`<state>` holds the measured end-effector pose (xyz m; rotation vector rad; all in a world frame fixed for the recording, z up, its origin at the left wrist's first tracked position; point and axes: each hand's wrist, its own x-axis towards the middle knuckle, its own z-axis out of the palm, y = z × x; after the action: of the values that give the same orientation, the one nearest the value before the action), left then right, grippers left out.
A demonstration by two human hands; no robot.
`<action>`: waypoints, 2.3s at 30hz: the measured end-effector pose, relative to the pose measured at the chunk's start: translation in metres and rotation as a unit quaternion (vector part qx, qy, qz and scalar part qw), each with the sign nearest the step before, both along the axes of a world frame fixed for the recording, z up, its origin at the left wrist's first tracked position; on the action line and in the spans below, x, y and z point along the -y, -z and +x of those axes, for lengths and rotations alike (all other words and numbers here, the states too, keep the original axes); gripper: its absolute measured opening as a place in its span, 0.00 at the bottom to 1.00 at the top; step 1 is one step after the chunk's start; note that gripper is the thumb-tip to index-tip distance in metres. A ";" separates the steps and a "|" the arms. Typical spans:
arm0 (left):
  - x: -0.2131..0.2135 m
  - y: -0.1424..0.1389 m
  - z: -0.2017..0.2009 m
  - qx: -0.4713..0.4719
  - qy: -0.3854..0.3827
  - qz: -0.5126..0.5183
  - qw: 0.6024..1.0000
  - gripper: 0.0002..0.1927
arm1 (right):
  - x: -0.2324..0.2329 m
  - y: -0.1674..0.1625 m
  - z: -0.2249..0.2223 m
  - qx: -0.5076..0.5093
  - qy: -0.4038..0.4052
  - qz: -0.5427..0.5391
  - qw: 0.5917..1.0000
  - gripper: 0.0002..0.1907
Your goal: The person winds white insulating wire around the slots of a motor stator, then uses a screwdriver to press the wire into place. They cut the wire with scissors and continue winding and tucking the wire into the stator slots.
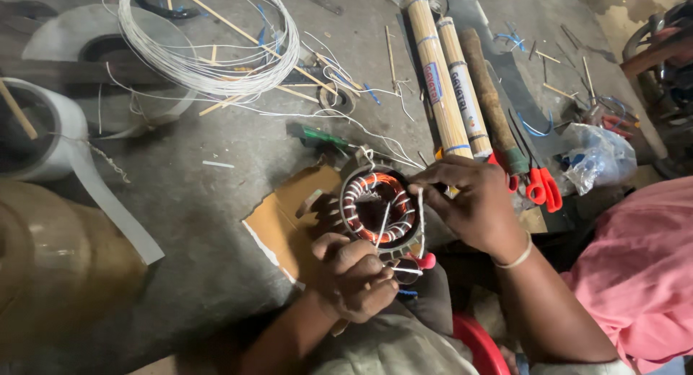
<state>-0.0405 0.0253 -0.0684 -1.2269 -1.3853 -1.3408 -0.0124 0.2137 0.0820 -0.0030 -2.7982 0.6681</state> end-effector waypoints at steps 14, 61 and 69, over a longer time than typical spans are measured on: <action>0.024 -0.128 -0.015 0.388 0.275 -0.232 0.849 0.14 | -0.031 -0.003 0.041 -0.031 -0.042 -0.105 0.993 0.15; -0.076 -0.163 -0.098 0.219 0.062 -0.338 0.913 0.16 | -0.017 0.024 -0.034 0.035 -0.107 0.185 0.976 0.14; -0.063 -0.159 -0.100 0.247 0.057 -0.363 0.897 0.11 | -0.033 0.031 -0.045 -0.065 -0.261 0.153 0.951 0.11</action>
<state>-0.1404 0.0879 0.0906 -1.5077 -2.3534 -1.3042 -0.0573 0.2465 0.0508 0.8322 -2.7452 0.3086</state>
